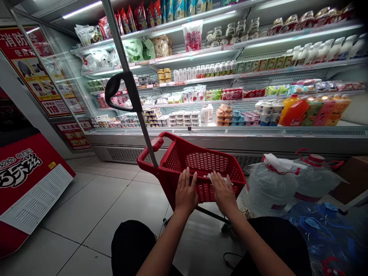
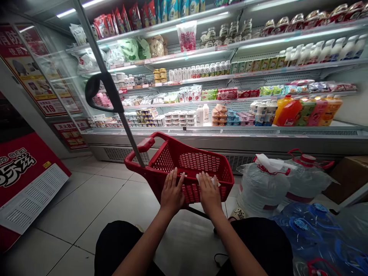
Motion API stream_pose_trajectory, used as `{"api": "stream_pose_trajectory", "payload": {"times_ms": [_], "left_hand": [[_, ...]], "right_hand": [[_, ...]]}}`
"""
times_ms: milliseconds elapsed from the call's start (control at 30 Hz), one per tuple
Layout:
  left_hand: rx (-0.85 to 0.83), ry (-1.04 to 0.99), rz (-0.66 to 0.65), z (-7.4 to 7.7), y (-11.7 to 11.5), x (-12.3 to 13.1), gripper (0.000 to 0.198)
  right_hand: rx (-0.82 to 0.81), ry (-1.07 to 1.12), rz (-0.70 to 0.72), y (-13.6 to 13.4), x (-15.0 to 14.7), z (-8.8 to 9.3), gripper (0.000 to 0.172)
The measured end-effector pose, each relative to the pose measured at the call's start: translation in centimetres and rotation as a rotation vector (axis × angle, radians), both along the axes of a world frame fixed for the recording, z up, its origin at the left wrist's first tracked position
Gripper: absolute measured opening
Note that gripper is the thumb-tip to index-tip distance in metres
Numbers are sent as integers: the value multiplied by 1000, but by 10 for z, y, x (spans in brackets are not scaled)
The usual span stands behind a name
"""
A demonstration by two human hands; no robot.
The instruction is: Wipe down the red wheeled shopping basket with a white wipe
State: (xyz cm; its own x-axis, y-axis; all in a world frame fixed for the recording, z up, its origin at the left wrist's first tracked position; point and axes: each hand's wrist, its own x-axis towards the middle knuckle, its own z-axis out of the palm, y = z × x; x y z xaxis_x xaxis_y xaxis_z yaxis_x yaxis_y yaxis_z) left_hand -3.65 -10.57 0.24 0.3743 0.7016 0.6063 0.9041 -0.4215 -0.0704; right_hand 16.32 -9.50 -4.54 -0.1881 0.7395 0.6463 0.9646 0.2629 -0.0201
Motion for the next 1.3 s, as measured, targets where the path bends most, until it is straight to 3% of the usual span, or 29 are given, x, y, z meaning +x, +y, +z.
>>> {"api": "stream_pose_trajectory", "payload": {"times_ms": [100,200,300,500,600,700,900,1000,1133,1300], "left_hand": [[7,-5,6,-1,1,0,94],[10,12,10,-2,3,-3,92],[3,43,12,-2,3,-6,93],[10,32,19,-1,1,-4,96],[4,20,26,0,1,-2,95],[-1,14,35,1,0,0,93],[18,0,38,-4,3,5,93],[36,7,32,-7,6,6,90],[18,54,4,-6,7,0,90],[-15,74,-5,-3,6,-4,88]], "right_hand": [[7,1,113,2,-40,15,66],[22,5,168,0,-51,23,70],[33,-12,156,-4,-24,18,73],[38,-31,-58,-14,70,-14,75],[31,-17,-98,-14,80,-21,71],[34,-8,-75,-11,54,-17,68],[13,-9,95,-4,-30,7,69],[-2,-20,147,-1,-45,17,68],[8,-30,158,0,-16,17,68],[10,-53,19,0,65,-7,69]]}}
